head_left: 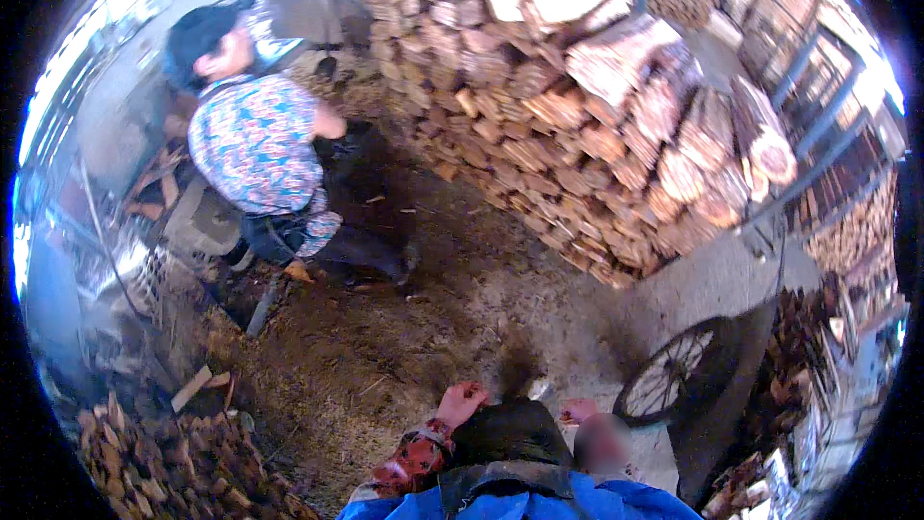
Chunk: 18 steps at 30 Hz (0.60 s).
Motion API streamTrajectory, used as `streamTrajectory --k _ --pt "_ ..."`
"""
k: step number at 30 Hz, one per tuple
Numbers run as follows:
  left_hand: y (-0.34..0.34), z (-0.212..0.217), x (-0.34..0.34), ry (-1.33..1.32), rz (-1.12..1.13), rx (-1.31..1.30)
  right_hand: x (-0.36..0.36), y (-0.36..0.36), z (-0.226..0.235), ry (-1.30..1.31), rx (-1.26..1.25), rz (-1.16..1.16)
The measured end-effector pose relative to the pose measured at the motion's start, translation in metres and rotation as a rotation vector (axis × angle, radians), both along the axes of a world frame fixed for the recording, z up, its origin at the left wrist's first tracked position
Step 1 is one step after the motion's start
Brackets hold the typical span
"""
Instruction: The person picks up split logs from a pile near a wood-splitting machine and carries them to a metal rack. They arrange the logs on the rack in a neat stack, repeating the process with multiple pieces of wood throughout the clip.
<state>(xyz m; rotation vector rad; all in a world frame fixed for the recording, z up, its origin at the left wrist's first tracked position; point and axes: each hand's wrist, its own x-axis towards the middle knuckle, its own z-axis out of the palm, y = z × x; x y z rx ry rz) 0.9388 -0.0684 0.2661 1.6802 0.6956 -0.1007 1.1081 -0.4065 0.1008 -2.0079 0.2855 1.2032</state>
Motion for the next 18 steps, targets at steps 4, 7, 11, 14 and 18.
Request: streamTrajectory --k 4,7,11,14,18 --pt "0.037 -0.031 -0.085 -0.060 0.362 -0.325 -0.024 0.085 -0.018 -0.182 0.096 0.321" --pt "0.060 -0.047 -0.140 -0.039 0.457 -0.127 -0.040 0.135 0.000 -0.106 0.100 0.468" --pt "0.076 -0.029 -0.190 -0.156 0.553 -0.150 -0.055 0.201 0.029 -0.267 0.099 0.709" --pt "0.078 -0.005 -0.218 -0.134 0.732 -0.276 -0.068 0.247 0.028 -0.037 0.094 0.717" --pt "0.082 0.004 -0.242 -0.144 0.893 -0.402 -0.082 0.309 -0.001 -0.115 0.108 0.963"
